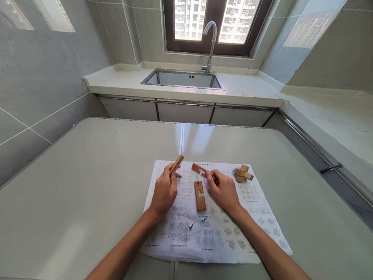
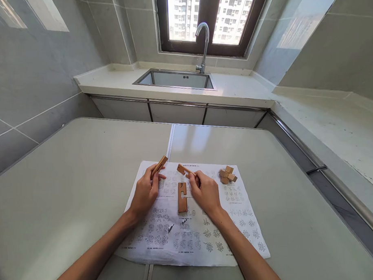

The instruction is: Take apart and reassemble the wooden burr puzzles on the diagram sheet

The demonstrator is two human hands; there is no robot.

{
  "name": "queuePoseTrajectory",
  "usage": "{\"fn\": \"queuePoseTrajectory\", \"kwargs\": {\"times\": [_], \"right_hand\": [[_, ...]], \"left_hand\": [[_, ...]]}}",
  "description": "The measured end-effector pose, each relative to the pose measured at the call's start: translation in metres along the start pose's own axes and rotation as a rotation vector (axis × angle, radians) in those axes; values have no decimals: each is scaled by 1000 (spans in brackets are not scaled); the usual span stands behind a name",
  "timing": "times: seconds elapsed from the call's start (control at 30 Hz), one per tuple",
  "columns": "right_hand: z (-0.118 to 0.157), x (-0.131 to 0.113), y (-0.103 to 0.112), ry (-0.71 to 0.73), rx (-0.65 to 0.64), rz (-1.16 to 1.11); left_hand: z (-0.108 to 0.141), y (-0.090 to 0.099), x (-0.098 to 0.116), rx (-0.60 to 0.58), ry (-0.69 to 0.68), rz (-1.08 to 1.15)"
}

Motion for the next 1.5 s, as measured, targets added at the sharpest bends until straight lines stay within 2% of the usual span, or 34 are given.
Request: {"fn": "queuePoseTrajectory", "kwargs": {"times": [0.47, 0.9, 1.0, 1.1, 1.17, 1.3, 1.37, 1.5], "right_hand": [[-1, 7, 0, 48, 54, 233], [0, 12, -2, 34, 77, 298], [0, 8, -1, 110, 105, 245], [2, -2, -1, 259, 104, 168], [5, -11, -2, 363, 59, 129], [13, -25, -8, 536, -123, 76], [15, -27, -10, 573, -183, 69], [15, -26, -13, 560, -211, 72]], "left_hand": [[4, -5, 0, -47, -17, 9], [4, -6, 1, -49, -58, -16], [4, -7, 2, -55, -55, -15], [4, -7, 3, -54, -52, -11], [4, -7, 4, -54, -55, -10], [5, -7, 3, -55, -62, -16], [5, -7, 2, -53, -62, -13], [6, -8, 2, -53, -56, -13]]}}
Point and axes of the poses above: each hand's wrist, its own z-axis away from the middle knuckle, its own y-axis out of the back of the hand, x = y × z, the point moved 5 cm from there along -z, towards the middle knuckle, and after that the axes turned 2 degrees about -x, right-handed, at the moved point
